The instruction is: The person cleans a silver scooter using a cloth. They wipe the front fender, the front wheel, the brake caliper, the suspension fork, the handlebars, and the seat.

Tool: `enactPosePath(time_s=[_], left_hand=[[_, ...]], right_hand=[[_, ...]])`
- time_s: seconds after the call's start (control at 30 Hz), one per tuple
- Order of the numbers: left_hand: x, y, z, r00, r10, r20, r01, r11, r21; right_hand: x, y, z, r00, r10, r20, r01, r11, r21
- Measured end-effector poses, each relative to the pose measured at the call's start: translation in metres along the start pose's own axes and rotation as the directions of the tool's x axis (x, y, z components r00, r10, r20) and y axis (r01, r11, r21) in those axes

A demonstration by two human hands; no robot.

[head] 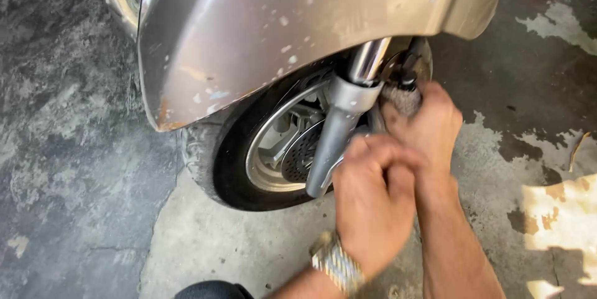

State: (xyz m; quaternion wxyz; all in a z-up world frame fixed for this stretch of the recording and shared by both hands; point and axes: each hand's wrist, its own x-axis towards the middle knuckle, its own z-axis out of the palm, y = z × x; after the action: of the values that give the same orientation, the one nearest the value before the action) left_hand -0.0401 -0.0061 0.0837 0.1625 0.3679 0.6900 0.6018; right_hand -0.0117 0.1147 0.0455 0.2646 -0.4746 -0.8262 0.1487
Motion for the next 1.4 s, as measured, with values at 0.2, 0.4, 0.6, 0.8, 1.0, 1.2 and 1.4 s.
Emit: enactPosePath(time_s=[0.2,0.4,0.6,0.8,1.0,1.2,1.4], left_hand=[[-0.014,0.011,0.001,0.999,0.045,0.015,-0.046,0.999,0.011],[-0.006,-0.009,0.01,0.993,-0.117,-0.033,0.114,0.992,-0.061],[-0.022,-0.013,0.018,0.978,-0.145,-0.152,0.137,0.989,-0.062],[-0.013,-0.006,0.012,0.967,-0.223,-0.127,0.207,0.97,-0.127],[-0.012,-0.015,0.025,0.975,-0.178,-0.135,0.142,0.961,-0.239],[-0.038,0.003,0.015,0.984,-0.172,-0.055,0.16,0.972,-0.17],[-0.04,0.044,0.002,0.982,-0.142,-0.121,0.115,0.972,-0.203]], right_hand=[[-0.008,-0.001,-0.016,0.988,0.134,0.071,-0.145,0.974,0.174],[0.004,0.002,0.002,0.952,0.188,0.24,-0.236,0.953,0.188],[-0.022,0.021,0.024,0.962,-0.026,-0.273,0.072,0.984,0.161],[-0.011,0.002,0.001,0.999,0.045,-0.03,-0.031,0.934,0.357],[-0.005,0.022,0.02,0.98,0.177,-0.095,-0.153,0.964,0.218],[-0.045,0.02,0.004,0.958,0.009,-0.288,0.117,0.902,0.417],[-0.073,-0.022,-0.021,0.688,0.566,-0.454,0.064,0.576,0.815]])
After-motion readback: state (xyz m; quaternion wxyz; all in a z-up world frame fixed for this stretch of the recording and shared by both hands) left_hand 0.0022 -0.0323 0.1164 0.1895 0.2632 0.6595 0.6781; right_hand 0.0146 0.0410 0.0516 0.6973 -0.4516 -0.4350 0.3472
